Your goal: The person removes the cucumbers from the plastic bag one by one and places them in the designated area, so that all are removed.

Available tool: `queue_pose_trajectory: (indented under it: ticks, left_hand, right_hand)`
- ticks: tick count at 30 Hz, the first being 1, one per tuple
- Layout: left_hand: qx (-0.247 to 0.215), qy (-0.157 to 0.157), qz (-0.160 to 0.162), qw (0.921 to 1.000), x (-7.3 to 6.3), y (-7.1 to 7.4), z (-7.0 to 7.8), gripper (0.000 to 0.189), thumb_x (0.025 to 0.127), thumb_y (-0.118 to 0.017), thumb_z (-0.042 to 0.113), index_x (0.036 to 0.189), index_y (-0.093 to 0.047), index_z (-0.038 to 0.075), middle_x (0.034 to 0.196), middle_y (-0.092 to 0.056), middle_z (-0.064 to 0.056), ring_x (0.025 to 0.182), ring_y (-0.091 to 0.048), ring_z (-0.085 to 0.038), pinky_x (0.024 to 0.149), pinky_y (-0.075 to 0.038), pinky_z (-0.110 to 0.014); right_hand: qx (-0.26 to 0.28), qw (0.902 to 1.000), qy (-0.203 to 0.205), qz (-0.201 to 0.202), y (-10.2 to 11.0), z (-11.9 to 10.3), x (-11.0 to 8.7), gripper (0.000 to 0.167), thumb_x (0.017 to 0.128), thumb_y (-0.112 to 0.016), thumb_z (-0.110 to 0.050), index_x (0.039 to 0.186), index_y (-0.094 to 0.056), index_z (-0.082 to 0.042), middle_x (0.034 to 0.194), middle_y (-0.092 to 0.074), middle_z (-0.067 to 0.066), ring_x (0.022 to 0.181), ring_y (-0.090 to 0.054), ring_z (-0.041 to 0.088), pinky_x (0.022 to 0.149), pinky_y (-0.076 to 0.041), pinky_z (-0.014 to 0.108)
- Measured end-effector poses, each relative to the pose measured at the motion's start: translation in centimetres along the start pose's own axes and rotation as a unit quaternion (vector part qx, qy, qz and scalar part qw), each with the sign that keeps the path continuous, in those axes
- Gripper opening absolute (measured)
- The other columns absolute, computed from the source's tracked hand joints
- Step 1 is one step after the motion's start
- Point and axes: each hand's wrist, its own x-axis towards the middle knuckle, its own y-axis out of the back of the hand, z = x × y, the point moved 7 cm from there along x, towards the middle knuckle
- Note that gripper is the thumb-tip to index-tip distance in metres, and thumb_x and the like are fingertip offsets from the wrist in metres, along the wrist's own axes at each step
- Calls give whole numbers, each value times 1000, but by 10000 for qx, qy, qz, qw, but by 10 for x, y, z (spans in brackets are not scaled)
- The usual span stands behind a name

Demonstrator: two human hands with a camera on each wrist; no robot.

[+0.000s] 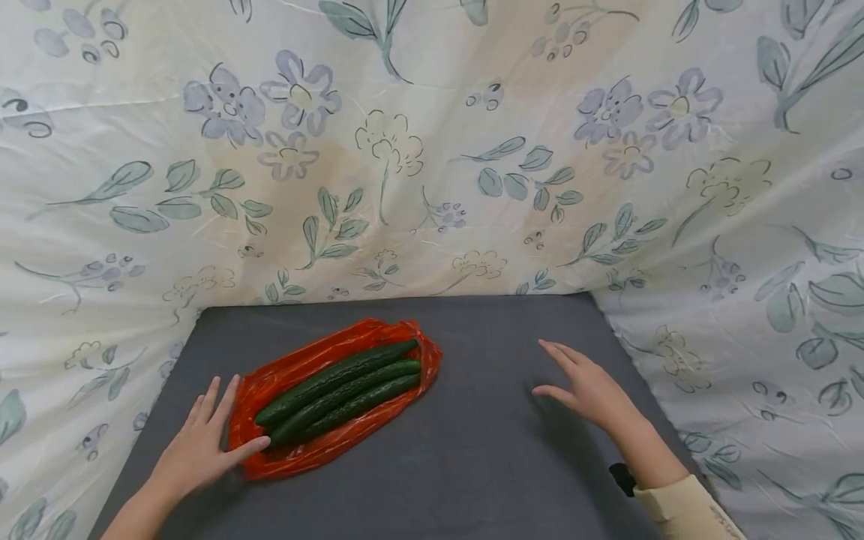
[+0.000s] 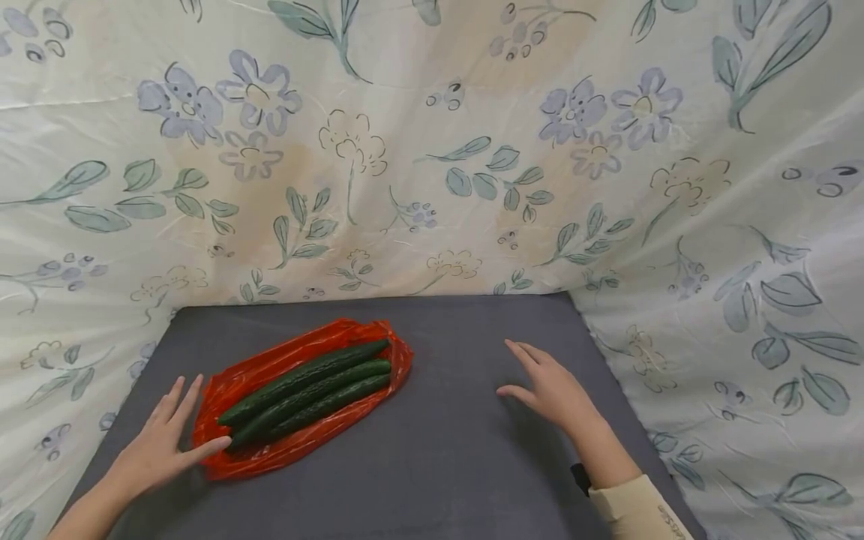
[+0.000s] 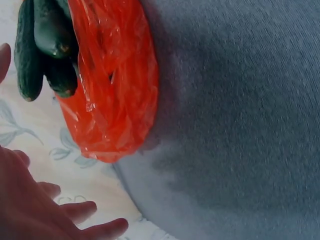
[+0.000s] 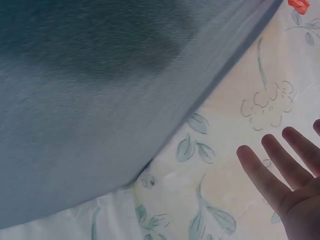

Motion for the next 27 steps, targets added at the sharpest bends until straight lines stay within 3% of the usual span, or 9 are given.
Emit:
queue_pose_trajectory:
  ticks: [6,8,11,14,16,20,27]
  left_hand:
    - [-440,-68,-1,9990,-1,-1,3,111,87,-66,62,163,6,26,167,2,-25,138,-23,-64,87,-30,-85]
    - [-427,-163,60,9989,-1,0,6,107,87,-67,61,164,-1,25,168,-1,-22,137,-28,-62,83,-37,-81]
    - [-325,-207,56,9992,1,-1,8,101,88,-65,63,164,-10,24,170,-4,-15,135,-35,-61,67,-52,-61]
    - [-289,-232,72,9993,2,-3,8,97,89,-64,63,163,-17,22,171,-5,-9,129,-45,-58,52,-46,-38]
    - [-333,-255,117,9991,2,-4,8,94,89,-64,62,163,-20,22,171,-7,-8,127,-49,-56,50,-41,-33]
    - [-395,-429,294,9979,2,-3,7,89,90,-67,56,161,-27,21,169,-14,-12,127,-49,-57,52,-45,-35]
    - [-417,-769,533,9947,-4,-2,7,74,89,-73,45,151,-48,14,159,-34,-22,124,-51,-56,68,-53,-58]
  right_hand:
    - [151,9999,53,-13,-3,-12,13,91,83,-76,-54,157,-37,-17,149,-50,21,133,-50,44,102,-43,61]
    - [189,9998,40,-18,-3,-15,16,91,83,-75,-55,157,-37,-17,148,-50,21,132,-51,44,101,-43,62]
    - [256,9996,8,-67,-5,-19,21,92,83,-75,-55,157,-37,-16,149,-49,22,133,-50,44,101,-43,62]
    - [345,9993,-21,-125,-7,-22,25,92,83,-74,-57,158,-36,-17,150,-48,21,134,-49,44,102,-42,62]
    - [394,9991,-8,-137,-8,-24,28,92,83,-73,-58,158,-36,-19,150,-48,20,135,-49,43,102,-43,62]
    - [411,9990,146,-137,-9,-28,33,91,83,-74,-57,158,-36,-19,150,-49,18,135,-50,41,102,-43,60]
    - [361,9983,455,-56,-9,-39,44,89,83,-75,-54,156,-39,-18,149,-50,17,135,-49,41,104,-43,59]
